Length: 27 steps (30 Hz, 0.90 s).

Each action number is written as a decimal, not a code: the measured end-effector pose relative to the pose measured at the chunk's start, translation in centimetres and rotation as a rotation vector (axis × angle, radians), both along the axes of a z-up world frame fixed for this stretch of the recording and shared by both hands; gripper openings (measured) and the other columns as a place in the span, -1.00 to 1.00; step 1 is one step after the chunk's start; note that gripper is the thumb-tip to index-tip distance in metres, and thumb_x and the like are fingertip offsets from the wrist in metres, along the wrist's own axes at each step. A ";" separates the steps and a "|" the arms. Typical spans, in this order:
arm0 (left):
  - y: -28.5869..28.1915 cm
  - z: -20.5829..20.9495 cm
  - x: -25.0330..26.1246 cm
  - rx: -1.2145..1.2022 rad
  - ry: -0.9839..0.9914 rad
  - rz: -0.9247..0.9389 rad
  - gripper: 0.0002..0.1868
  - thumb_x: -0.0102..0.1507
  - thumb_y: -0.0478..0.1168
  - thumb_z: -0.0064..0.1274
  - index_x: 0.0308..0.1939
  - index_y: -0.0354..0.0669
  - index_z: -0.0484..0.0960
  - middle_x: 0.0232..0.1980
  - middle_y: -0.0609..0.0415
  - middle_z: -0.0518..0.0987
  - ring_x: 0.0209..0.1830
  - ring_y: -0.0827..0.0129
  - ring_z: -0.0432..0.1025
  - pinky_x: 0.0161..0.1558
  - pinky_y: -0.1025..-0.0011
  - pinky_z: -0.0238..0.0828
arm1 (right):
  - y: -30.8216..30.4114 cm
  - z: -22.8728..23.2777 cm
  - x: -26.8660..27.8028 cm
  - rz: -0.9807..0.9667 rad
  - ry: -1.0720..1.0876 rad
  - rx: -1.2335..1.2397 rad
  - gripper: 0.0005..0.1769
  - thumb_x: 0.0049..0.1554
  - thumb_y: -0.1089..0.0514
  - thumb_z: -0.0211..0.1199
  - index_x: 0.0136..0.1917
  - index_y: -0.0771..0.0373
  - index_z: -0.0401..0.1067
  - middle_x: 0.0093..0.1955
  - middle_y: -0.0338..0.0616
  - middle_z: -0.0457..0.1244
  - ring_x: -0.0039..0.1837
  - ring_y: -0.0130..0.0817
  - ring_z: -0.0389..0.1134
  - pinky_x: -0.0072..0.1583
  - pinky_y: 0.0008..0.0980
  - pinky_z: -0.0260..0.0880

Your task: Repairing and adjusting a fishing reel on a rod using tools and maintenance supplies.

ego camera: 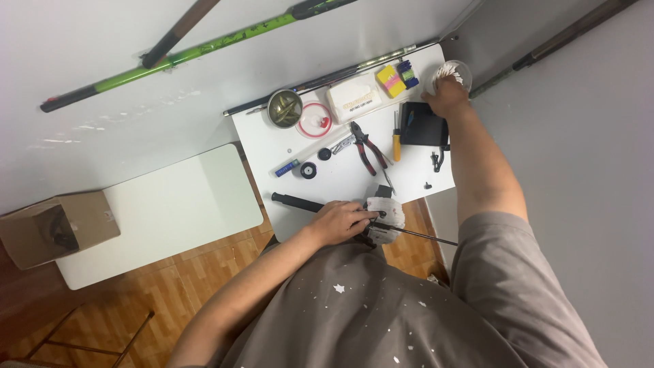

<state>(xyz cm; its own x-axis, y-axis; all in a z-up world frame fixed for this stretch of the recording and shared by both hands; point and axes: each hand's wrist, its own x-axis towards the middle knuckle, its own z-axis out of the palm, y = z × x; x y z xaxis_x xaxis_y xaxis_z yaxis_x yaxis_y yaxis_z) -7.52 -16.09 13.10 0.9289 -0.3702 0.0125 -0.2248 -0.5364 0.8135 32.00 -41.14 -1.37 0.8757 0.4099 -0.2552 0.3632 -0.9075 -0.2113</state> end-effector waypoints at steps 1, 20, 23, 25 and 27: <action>0.0 0.1 0.1 0.001 -0.002 -0.001 -0.68 0.36 -0.09 -0.03 0.16 0.11 0.68 -0.20 0.07 0.57 -0.17 0.15 0.54 -0.09 0.18 0.47 | 0.0 -0.1 0.1 -0.001 -0.002 0.001 -0.38 0.16 -0.26 0.32 0.18 0.32 0.52 0.33 0.18 0.26 0.37 0.13 0.25 0.33 0.06 0.26; 0.0 0.6 0.1 0.011 0.032 -0.005 -0.68 0.36 -0.08 -0.03 0.16 0.12 0.69 -0.20 0.04 0.57 -0.17 0.11 0.53 -0.08 0.18 0.47 | 0.8 3.6 -1.0 -0.193 -0.120 0.467 -0.62 0.27 -0.04 0.36 0.06 0.36 0.55 0.17 0.08 0.34 0.20 0.03 0.39 0.23 -0.13 0.37; 0.0 1.1 0.1 -0.003 0.051 0.008 -0.68 0.36 -0.08 -0.03 0.15 0.12 0.70 -0.20 0.05 0.59 -0.18 0.11 0.54 -0.11 0.20 0.48 | 0.3 4.2 -1.4 -0.377 -0.261 0.842 -0.71 0.31 0.08 0.32 0.10 0.39 0.52 0.10 0.01 0.35 0.13 -0.12 0.44 0.16 -0.26 0.43; 0.1 1.2 0.4 -0.021 0.049 0.020 -0.68 0.35 -0.08 -0.02 0.14 0.13 0.71 -0.20 0.05 0.59 -0.19 0.12 0.54 -0.12 0.22 0.49 | 0.1 5.7 -2.2 -0.410 -0.396 1.023 -0.78 0.33 0.16 0.31 0.09 0.41 0.53 0.10 -0.03 0.35 0.11 -0.17 0.45 0.15 -0.32 0.46; 0.0 1.2 0.2 0.005 0.066 0.015 -0.68 0.34 -0.07 0.00 0.12 0.14 0.72 -0.17 0.08 0.63 -0.23 0.13 0.55 -0.15 0.24 0.50 | 0.2 8.3 -4.9 -0.724 -0.098 1.392 -0.75 0.29 0.24 0.27 0.24 0.30 0.47 0.04 -0.10 0.42 0.04 -0.34 0.46 0.12 -0.36 0.53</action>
